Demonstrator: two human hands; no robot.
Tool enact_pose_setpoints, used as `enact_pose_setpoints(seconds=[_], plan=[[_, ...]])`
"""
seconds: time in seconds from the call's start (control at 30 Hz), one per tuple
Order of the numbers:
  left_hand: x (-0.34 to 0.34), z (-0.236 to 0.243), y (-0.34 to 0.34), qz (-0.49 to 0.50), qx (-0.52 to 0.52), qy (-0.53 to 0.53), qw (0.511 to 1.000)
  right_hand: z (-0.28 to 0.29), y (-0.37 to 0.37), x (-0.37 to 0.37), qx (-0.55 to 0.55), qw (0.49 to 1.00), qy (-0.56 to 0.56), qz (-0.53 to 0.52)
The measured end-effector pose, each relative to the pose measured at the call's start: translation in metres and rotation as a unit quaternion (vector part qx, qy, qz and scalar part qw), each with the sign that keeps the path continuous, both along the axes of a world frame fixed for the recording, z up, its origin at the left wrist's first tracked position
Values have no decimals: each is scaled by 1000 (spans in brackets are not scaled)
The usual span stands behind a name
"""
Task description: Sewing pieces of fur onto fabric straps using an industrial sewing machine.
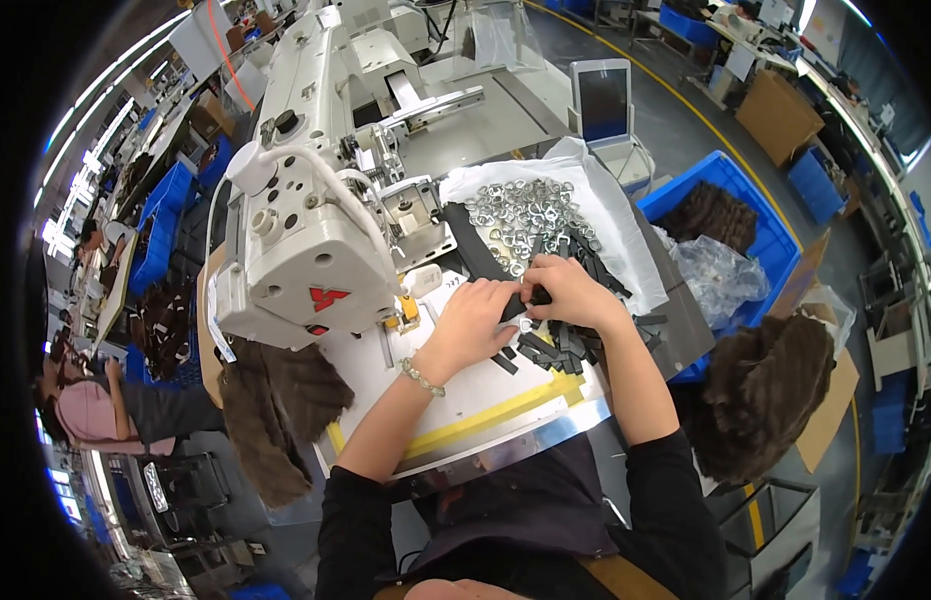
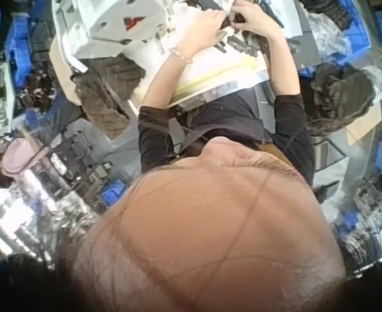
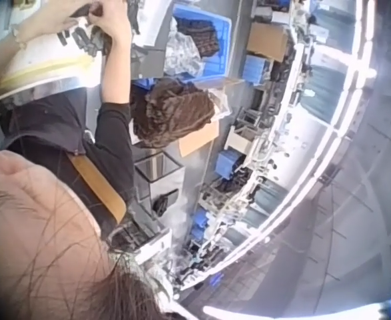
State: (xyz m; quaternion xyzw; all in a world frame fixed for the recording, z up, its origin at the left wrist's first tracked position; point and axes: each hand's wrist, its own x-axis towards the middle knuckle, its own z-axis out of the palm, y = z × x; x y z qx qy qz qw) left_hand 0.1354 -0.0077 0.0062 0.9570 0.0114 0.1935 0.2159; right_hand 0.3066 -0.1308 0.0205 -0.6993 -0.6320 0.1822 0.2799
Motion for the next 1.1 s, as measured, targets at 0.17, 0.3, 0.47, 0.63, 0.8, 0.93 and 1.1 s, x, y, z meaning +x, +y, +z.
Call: enact_pose_setpoints(seconds=[0.17,0.3,0.47,0.63,0.8,0.93,1.1], plan=[[9,-5,-3,14,43,7,999,4,-5,-1,-32,999,-33,-12],[11,-7,-1,28,-7,-61,998,6,-4,-6,-7,999,-20,-27],[10,-8,5,50,-98,-64,992,-2,5,-8,34,999,-5,-39],[9,-10,7,79,-162,-58,982,-16,15,-9,83,978,180,-65],[11,-13,9,84,-356,-44,930,-16,16,-8,79,970,221,-69],[10,-12,12,116,-336,-15,935,-16,14,-5,71,972,219,-45],[8,-14,17,104,-282,0,954,-14,13,-4,46,968,242,-42]])
